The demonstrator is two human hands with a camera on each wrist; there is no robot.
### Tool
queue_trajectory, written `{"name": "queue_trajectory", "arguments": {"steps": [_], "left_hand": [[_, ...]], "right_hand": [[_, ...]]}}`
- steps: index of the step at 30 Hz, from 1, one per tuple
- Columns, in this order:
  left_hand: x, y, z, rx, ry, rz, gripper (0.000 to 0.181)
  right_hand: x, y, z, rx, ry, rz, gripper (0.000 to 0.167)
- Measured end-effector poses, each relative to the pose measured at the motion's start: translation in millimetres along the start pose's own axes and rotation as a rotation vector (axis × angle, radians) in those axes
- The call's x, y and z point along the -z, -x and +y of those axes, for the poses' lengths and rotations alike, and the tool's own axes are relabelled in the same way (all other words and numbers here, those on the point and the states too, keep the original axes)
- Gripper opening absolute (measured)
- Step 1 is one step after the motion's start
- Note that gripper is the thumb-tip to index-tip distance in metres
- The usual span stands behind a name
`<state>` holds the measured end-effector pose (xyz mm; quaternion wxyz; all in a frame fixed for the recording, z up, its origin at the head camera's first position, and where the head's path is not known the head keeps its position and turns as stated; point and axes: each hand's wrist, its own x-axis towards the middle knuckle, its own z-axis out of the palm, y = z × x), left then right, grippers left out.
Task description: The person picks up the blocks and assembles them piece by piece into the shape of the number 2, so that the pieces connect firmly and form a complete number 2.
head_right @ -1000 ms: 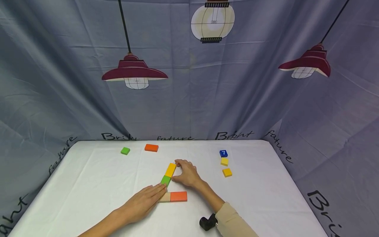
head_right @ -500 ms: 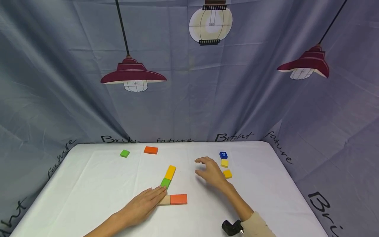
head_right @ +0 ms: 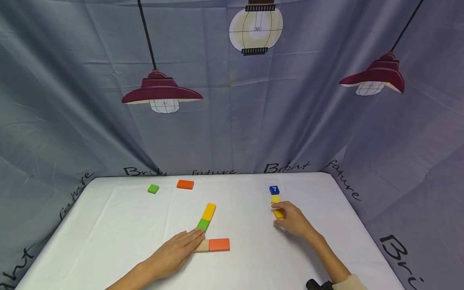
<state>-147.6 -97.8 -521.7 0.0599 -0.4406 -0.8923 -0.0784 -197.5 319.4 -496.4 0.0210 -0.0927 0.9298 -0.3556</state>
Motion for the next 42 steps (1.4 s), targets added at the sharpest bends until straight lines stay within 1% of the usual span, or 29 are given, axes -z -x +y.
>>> {"name": "queue_trajectory", "arguments": {"steps": [4,7,13,18,22,26,29,33,40,42], "left_hand": [[0.0,-0.2,-0.4,0.001,-0.005,0.004,0.046],[0.0,-0.2,-1.8,-0.002,-0.02,0.016,0.047],[0.0,0.7,-3.1,-0.007,-0.021,0.025,0.047],[-2.1,1.7,-3.0,-0.011,-0.015,0.027,0.047],[-1.2,1.4,-2.4,-0.01,-0.017,0.022,0.047],[0.2,0.9,-1.7,-0.002,-0.011,0.008,0.046],[0.5,0.8,-1.2,0.006,-0.007,-0.002,0.046],[0.5,0.8,-0.6,0.013,-0.007,-0.01,0.046],[-0.1,0.3,0.1,0.011,-0.006,-0.008,0.046],[-0.5,0.3,0.3,0.011,-0.005,-0.011,0.046]], "right_hand": [[3.3,2.0,8.9,-0.026,0.035,0.038,0.05],[3.4,0.4,15.2,-0.013,0.041,0.044,0.051],[0.0,-4.3,25.6,0.01,0.006,0.066,0.045],[-1.6,-5.2,30.2,0.005,0.017,0.065,0.038],[-2.0,-5.6,28.5,0.017,0.033,0.079,0.034],[-4.0,-9.6,18.8,0.061,0.031,0.105,0.033],[-7.8,-17.7,5.5,0.103,-0.008,0.113,0.032],[-15.0,-31.0,-13.6,0.124,-0.047,0.11,0.032],[-30.3,-54.8,-43.8,0.177,-0.022,0.125,0.034],[-34.4,-60.1,-51.0,0.178,-0.029,0.122,0.034]]}}
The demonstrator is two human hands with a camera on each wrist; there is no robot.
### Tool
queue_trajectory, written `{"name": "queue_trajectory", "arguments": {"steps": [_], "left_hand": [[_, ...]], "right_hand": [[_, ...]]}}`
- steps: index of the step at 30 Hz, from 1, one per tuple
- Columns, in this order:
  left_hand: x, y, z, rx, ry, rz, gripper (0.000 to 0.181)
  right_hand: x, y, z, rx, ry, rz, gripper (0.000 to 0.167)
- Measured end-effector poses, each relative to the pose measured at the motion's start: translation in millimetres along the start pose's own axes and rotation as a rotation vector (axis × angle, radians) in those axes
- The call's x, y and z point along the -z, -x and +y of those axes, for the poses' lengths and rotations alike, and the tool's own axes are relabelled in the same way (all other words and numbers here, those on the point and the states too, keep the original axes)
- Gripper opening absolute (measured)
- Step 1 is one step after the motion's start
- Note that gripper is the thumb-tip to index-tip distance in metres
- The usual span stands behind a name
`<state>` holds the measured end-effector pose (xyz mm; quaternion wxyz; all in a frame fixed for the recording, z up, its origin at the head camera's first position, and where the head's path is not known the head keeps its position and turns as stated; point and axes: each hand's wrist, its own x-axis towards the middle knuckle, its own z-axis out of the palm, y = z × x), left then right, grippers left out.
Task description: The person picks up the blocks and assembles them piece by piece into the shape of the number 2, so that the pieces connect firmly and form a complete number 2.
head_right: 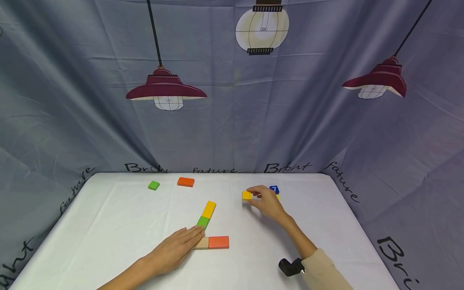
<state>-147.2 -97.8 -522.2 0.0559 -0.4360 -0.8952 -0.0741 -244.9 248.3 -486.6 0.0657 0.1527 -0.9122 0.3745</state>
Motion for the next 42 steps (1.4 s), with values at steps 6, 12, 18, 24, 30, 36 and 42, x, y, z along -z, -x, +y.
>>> {"name": "queue_trajectory", "arguments": {"steps": [6,12,18,24,30,36,42], "left_hand": [[-0.3,-0.4,-0.5,0.008,0.005,-0.02,0.046],[0.3,-1.6,-0.6,0.005,-0.001,-0.021,0.046],[-0.1,-1.1,-1.1,0.003,0.001,-0.02,0.046],[-0.9,-0.8,-1.8,-0.001,-0.008,-0.007,0.046],[-1.4,-0.7,-2.2,0.001,-0.012,0.0,0.046],[0.6,-1.0,-1.3,0.001,0.002,-0.002,0.046],[3.4,-0.6,0.2,0.014,0.008,-0.015,0.046]], "right_hand": [[-17.6,-17.6,-15.3,0.008,-0.031,-0.024,0.033],[-35.4,-30.1,-27.1,0.004,-0.063,-0.037,0.033],[-51.8,-40.5,-35.9,0.018,-0.073,-0.046,0.032],[-67.4,-48.8,-38.1,-0.006,-0.082,-0.07,0.032],[-80.4,-56.0,-35.8,-0.032,-0.065,-0.083,0.032],[-89.8,-58.5,-35.6,-0.048,-0.036,-0.102,0.032],[-96.7,-59.3,-34.9,-0.079,-0.021,-0.106,0.033]]}}
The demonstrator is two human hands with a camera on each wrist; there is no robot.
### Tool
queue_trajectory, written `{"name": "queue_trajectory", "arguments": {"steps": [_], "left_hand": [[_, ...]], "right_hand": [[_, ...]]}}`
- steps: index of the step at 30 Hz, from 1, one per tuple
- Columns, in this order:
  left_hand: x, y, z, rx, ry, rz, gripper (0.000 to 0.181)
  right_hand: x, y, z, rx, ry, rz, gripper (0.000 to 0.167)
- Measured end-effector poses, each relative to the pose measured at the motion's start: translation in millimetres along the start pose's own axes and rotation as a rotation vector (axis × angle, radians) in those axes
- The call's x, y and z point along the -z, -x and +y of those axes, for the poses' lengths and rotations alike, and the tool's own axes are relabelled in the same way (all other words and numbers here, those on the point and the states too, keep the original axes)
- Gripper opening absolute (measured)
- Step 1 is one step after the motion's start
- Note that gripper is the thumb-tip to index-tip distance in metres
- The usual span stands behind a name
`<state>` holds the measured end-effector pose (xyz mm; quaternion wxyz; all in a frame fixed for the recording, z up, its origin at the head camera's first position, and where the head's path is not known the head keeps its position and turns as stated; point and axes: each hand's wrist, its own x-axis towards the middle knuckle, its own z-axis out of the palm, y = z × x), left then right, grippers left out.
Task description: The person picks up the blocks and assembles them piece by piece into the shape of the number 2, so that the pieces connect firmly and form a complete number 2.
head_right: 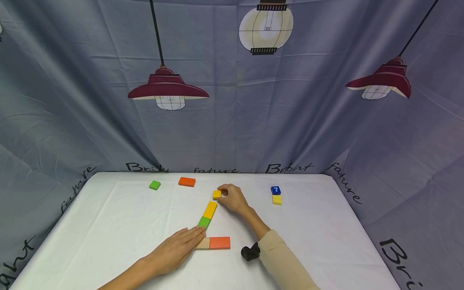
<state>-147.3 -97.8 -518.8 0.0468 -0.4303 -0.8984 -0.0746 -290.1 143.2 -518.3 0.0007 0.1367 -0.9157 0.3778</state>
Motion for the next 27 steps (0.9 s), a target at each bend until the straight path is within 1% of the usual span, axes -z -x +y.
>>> {"name": "queue_trajectory", "arguments": {"steps": [3,6,14,21,24,27], "left_hand": [[0.0,-0.2,-0.3,0.003,0.002,-0.005,0.045],[-0.5,-0.3,-0.7,0.004,0.001,-0.008,0.045],[-0.7,-0.4,-0.7,-0.011,-0.013,0.028,0.045],[-0.1,0.3,-0.2,-0.018,-0.008,0.033,0.045],[-0.3,-0.3,-0.7,-0.024,-0.017,0.045,0.045],[-0.5,-0.8,-1.1,-0.021,-0.015,0.044,0.045]], "right_hand": [[-1.9,0.0,0.3,0.006,0.011,-0.018,0.032],[-3.1,0.3,1.2,0.03,0.019,-0.028,0.031],[-1.7,0.8,4.3,0.029,-0.011,-0.044,0.033],[-0.5,2.4,5.3,0.075,-0.017,-0.061,0.031],[-0.4,1.3,5.8,0.066,-0.018,-0.064,0.031],[-0.9,0.0,6.9,0.065,-0.018,-0.066,0.031]]}}
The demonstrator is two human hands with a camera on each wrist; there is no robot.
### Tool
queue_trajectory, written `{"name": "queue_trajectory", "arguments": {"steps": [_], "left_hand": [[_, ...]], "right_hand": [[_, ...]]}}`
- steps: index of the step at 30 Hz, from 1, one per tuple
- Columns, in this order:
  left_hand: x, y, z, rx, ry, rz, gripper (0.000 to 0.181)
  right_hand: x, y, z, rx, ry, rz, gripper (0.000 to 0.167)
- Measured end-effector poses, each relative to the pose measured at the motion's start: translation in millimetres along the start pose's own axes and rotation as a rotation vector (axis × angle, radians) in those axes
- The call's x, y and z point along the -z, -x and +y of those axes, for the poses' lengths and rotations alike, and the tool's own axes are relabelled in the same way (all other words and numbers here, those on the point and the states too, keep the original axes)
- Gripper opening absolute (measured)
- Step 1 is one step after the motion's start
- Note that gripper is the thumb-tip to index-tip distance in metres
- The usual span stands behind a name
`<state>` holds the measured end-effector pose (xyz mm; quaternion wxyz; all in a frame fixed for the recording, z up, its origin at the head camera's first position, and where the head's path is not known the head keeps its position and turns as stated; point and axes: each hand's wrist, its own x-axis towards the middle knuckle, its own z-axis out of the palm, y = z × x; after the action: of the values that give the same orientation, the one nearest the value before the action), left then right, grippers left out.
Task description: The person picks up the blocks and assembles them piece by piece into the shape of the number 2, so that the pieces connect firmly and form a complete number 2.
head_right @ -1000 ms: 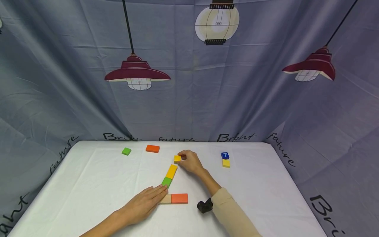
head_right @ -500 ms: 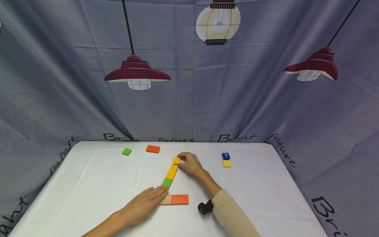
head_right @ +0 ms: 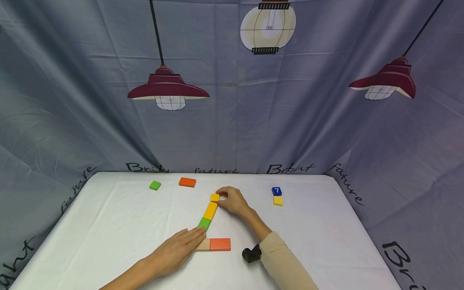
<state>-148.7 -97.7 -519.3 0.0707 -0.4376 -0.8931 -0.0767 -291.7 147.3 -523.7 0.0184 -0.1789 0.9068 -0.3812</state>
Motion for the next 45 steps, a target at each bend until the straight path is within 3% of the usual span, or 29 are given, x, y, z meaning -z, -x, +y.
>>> {"name": "queue_trajectory", "arguments": {"steps": [12,30,36,45], "left_hand": [[0.0,0.2,-0.1,0.022,0.033,-0.047,0.046],[0.5,1.1,-0.6,0.005,0.02,-0.039,0.046],[-0.1,1.0,-1.6,0.001,0.017,-0.023,0.047],[0.0,0.8,-0.3,0.002,0.015,-0.038,0.047]], "right_hand": [[1.0,1.7,-2.6,-0.01,0.002,-0.023,0.034],[0.9,3.3,-3.2,-0.022,0.026,-0.038,0.038],[14.9,11.5,-5.8,-0.025,-0.006,0.014,0.038],[57.9,41.9,16.1,0.0,-0.047,0.128,0.035]]}}
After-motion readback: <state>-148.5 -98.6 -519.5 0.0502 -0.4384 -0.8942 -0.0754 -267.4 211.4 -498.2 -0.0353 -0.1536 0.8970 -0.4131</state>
